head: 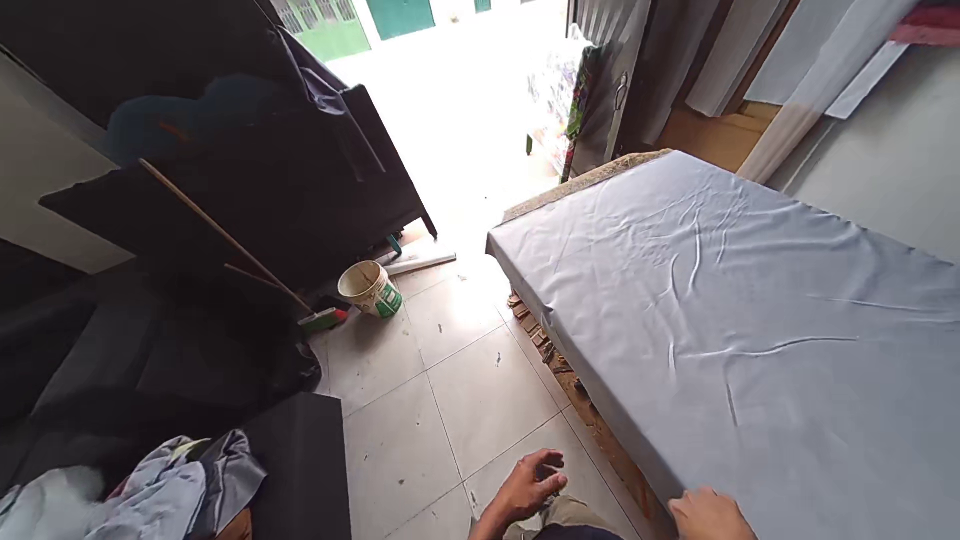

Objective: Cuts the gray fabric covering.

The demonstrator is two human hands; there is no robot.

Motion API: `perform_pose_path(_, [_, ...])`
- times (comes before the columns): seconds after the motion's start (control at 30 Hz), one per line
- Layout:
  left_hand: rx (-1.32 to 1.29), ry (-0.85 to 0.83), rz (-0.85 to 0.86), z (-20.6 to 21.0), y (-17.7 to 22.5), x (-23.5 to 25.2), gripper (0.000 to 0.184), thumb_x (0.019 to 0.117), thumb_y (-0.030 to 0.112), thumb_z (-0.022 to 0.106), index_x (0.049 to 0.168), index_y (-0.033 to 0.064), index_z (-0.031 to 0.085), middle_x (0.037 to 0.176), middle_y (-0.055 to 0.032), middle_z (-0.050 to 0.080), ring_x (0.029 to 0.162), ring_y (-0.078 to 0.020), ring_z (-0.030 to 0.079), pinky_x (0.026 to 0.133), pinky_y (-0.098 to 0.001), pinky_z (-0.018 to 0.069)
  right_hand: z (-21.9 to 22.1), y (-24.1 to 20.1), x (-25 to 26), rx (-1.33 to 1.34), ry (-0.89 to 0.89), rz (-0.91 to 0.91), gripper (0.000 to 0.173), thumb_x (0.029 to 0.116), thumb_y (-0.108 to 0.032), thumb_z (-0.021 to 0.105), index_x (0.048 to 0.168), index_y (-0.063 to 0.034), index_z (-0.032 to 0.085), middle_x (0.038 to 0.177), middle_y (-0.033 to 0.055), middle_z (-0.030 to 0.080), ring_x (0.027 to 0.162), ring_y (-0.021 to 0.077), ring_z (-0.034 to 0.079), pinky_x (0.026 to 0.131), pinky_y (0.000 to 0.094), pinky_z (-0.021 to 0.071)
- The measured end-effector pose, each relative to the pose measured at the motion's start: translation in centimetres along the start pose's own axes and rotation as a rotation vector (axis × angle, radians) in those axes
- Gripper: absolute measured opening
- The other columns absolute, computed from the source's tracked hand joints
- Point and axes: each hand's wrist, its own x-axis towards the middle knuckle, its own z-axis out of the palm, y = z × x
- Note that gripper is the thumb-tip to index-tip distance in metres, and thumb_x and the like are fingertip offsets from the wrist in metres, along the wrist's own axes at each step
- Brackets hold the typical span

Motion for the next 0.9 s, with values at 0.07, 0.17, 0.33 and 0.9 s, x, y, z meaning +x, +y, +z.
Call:
perform_pose_path(0.07, [0.051, -0.13, 0.129, -1.6, 3.9, 2.3, 0.068, 0.097, 0.039, 0.068, 0.15, 0.0017, 0.048, 0.15, -0.019, 0.054, 0.136, -0.0297, 0.056, 0.112, -0.0499, 0.0476, -7.5, -3.2, 3.2, -0.046, 0.083, -0.153, 0.021, 0.097, -0.008, 0.055, 0.1, -0.0013, 0.074, 0.104, 0.0206, 0.072, 0.111, 0.042, 0.063, 0.089, 0.0594, 0.0479])
perform_pose_path(0.17, [0.126, -0.228, 0.316, -6.8, 6.9, 5.1, 0.039, 0.1032, 0.029, 0.059, 0.122, -0.0054, 0.066, 0.119, -0.0197, 0.068, 0.112, -0.0258, 0.065, 0.101, -0.0457, 0.0523, -13.6, -7.4, 8.9, 0.083, 0.477, -0.566, 0.015, 0.0954, -0.009, 0.061, 0.094, -0.0089, 0.075, 0.109, 0.0136, 0.071, 0.112, 0.0351, 0.064, 0.09, 0.0532, 0.0512])
perform_pose_path(0.33, [-0.529, 0.092, 0.123, -16.7, 7.9, 8.5, 0.032, 0.1088, 0.019, 0.041, 0.095, 0.0064, 0.067, 0.076, 0.0052, 0.067, 0.07, -0.0027, 0.063, 0.071, -0.0252, 0.0557, -18.0, -14.9, 17.2, 0.427, 1.115, -0.544, 0.029, 0.1002, -0.021, 0.059, 0.125, -0.0203, 0.074, 0.137, 0.0096, 0.065, 0.123, 0.0288, 0.063, 0.098, 0.0459, 0.0549])
perform_pose_path(0.9, [-0.54, -0.544, -0.396, -34.6, 7.6, 32.9, 0.074, 0.1034, 0.061, 0.039, 0.156, 0.0079, 0.035, 0.152, -0.0123, 0.053, 0.133, -0.0282, 0.058, 0.101, -0.0501, 0.0539, -22.2, -18.3, 32.8, 1.864, 0.577, 0.117, 0.051, 0.0947, -0.01, 0.066, 0.143, -0.0018, 0.054, 0.125, 0.0103, 0.07, 0.092, 0.0167, 0.073, 0.079, 0.0351, 0.0638])
